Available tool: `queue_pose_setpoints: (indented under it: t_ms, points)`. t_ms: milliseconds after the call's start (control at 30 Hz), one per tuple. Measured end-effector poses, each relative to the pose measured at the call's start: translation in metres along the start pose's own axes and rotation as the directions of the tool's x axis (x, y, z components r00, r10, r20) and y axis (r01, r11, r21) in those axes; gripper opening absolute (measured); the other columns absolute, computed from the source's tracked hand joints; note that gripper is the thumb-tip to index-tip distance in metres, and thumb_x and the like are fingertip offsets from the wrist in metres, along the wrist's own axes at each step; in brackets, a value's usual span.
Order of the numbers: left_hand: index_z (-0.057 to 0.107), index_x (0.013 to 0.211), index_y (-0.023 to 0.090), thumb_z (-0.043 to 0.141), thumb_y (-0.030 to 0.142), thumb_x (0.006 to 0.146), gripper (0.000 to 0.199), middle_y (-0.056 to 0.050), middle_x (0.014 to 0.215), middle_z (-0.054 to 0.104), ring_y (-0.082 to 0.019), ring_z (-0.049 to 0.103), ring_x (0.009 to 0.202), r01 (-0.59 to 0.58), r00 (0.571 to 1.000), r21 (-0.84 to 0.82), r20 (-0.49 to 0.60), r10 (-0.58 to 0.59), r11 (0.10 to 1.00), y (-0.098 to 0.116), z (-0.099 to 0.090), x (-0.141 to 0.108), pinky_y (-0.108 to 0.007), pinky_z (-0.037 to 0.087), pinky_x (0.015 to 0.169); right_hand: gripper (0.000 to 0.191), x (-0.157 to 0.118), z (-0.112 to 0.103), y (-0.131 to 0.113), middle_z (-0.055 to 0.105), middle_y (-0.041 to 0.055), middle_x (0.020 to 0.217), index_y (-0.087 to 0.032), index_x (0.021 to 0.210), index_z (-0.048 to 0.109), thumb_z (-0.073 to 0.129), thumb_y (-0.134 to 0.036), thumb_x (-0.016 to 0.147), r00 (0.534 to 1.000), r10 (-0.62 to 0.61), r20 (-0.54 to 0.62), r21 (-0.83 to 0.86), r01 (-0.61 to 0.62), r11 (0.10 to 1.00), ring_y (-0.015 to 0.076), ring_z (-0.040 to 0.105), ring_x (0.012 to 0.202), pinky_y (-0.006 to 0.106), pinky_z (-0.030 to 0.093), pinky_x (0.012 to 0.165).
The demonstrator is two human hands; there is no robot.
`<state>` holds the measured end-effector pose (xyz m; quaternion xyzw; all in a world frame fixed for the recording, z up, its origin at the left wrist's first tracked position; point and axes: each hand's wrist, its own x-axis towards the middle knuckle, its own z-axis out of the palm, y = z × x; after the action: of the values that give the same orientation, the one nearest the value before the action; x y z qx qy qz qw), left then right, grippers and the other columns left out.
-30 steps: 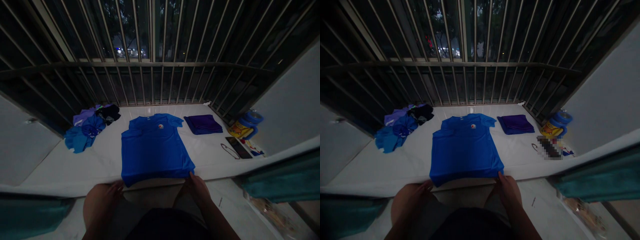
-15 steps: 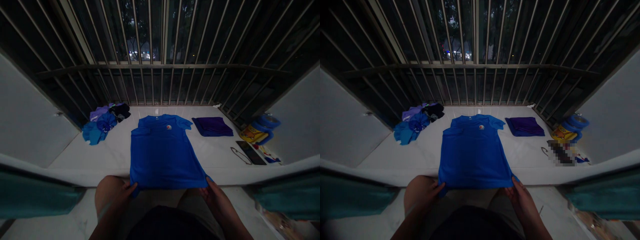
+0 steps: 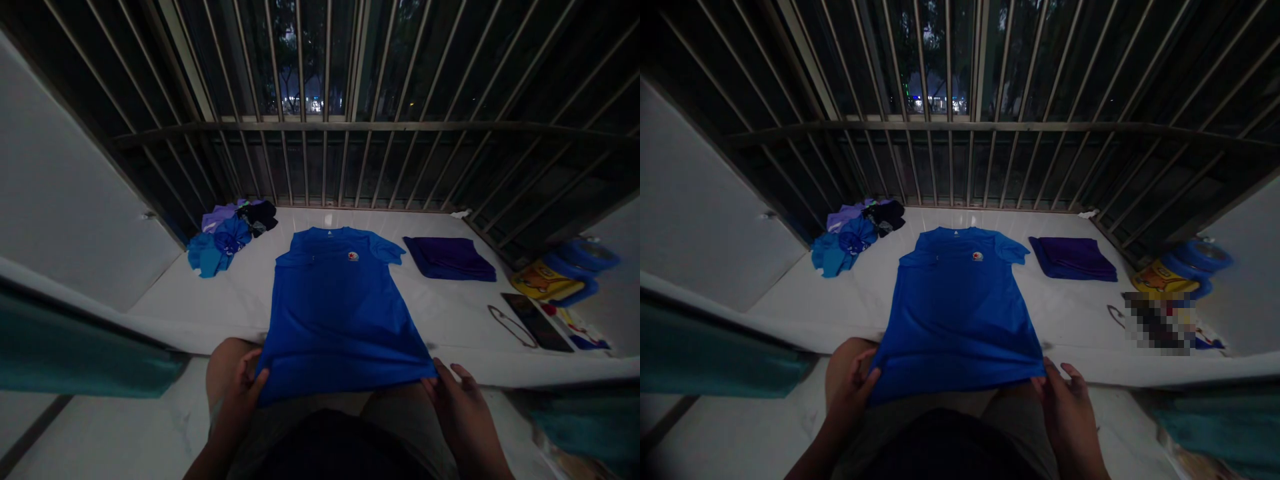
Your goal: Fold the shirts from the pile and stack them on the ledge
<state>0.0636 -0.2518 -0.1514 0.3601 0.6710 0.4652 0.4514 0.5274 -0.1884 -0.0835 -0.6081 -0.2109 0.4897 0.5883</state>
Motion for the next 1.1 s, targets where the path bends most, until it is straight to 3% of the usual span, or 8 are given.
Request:
queue_pose_setpoints:
  t_ms: [67, 133, 200, 300, 567, 733, 867, 1100]
  points:
    - [0.058, 0.149, 0.028, 0.094, 0.067, 0.064, 0.1, -0.012, 0.135, 0.081, -0.04, 0.077, 0.125, -0.048, 0.992, 0.006, 0.121, 0.047, 0.999, 0.003, -0.007, -0.003, -0.05, 0.066, 0.1, 0.066, -0.003, 0.0, -0.006, 0.08, -0.0028, 0.088, -0.031, 0.117, 0.065, 0.1, -0.054, 0.066, 0.999, 0.038, -0.032, 0.018, -0.038, 0.999, 0.0217, 0.081, 0.082, 0.033, 0.071, 0.08]
    - [0.065, 0.147, 0.028, 0.101, 0.051, 0.056, 0.101, -0.013, 0.144, 0.077, -0.043, 0.071, 0.134, -0.116, 0.976, 0.156, 0.2, 0.083, 0.981, 0.008, -0.015, -0.005, -0.051, 0.063, 0.108, 0.068, -0.007, 0.001, -0.015, 0.082, -0.0003, 0.092, -0.027, 0.121, 0.069, 0.099, -0.056, 0.066, 0.995, 0.088, -0.044, 0.021, -0.087, 0.996, 0.0226, 0.082, 0.084, 0.031, 0.071, 0.079]
    - [0.073, 0.142, 0.031, 0.096, 0.039, 0.063, 0.082, -0.01, 0.149, 0.074, -0.042, 0.068, 0.14, -0.184, 0.961, 0.292, 0.254, 0.11, 0.938, 0.015, -0.023, -0.006, -0.049, 0.059, 0.116, 0.069, -0.01, 0.003, -0.024, 0.083, 0.0011, 0.093, -0.025, 0.121, 0.073, 0.099, -0.054, 0.065, 0.992, 0.12, -0.047, 0.02, -0.119, 0.993, 0.0232, 0.082, 0.086, 0.029, 0.071, 0.078]
    - [0.077, 0.139, 0.032, 0.085, 0.035, 0.074, 0.065, -0.008, 0.145, 0.077, -0.038, 0.072, 0.136, -0.205, 0.951, 0.294, 0.284, 0.12, 0.934, 0.022, -0.028, -0.008, -0.044, 0.06, 0.114, 0.072, -0.013, 0.003, -0.035, 0.084, 0.0021, 0.098, -0.024, 0.123, 0.076, 0.102, -0.046, 0.06, 0.988, 0.14, -0.072, 0.045, -0.137, 0.99, 0.0221, 0.083, 0.089, 0.025, 0.071, 0.081]
    - [0.081, 0.101, 0.027, 0.088, 0.057, 0.072, 0.042, -0.005, 0.098, 0.086, -0.031, 0.081, 0.093, 0.022, 0.977, 0.173, 0.207, -0.058, 0.985, 0.027, -0.022, -0.024, -0.038, 0.067, 0.085, 0.089, -0.008, -0.014, -0.035, 0.086, 0.0066, 0.106, -0.02, 0.134, 0.075, 0.107, -0.033, 0.052, 0.975, 0.22, 0.032, -0.054, -0.218, 0.974, 0.0284, 0.084, 0.101, 0.026, 0.07, 0.087]
    - [0.077, 0.119, 0.027, 0.091, 0.06, 0.072, 0.059, -0.008, 0.108, 0.085, -0.033, 0.08, 0.107, -0.045, 0.988, 0.117, 0.151, 0.027, 0.992, 0.031, -0.021, -0.028, -0.039, 0.067, 0.093, 0.09, -0.006, -0.024, -0.029, 0.085, 0.0094, 0.119, -0.022, 0.135, 0.075, 0.107, -0.036, 0.053, 0.975, 0.219, 0.029, -0.022, -0.219, 0.976, 0.0285, 0.082, 0.111, 0.024, 0.068, 0.091]
    - [0.077, 0.122, 0.026, 0.089, 0.057, 0.072, 0.061, -0.01, 0.123, 0.084, -0.035, 0.078, 0.117, -0.06, 0.998, 0.138, 0.019, 0.058, 0.989, 0.033, -0.022, -0.029, -0.041, 0.067, 0.098, 0.095, -0.009, -0.024, -0.035, 0.084, 0.0106, 0.122, -0.022, 0.137, 0.074, 0.107, -0.033, 0.049, 0.974, 0.222, 0.032, -0.061, -0.22, 0.974, 0.0342, 0.081, 0.114, 0.033, 0.071, 0.091]
    - [0.076, 0.123, 0.035, 0.079, 0.05, 0.074, 0.052, -0.003, 0.121, 0.085, -0.035, 0.08, 0.116, -0.036, 0.983, 0.363, -0.154, 0.098, 0.931, 0.035, -0.03, -0.049, -0.04, 0.066, 0.096, 0.068, -0.011, -0.025, -0.042, 0.079, 0.0099, 0.138, -0.031, 0.123, 0.081, 0.099, -0.052, 0.061, 0.981, 0.195, -0.02, 0.046, -0.194, 0.98, 0.034, 0.078, 0.123, 0.041, 0.069, 0.101]
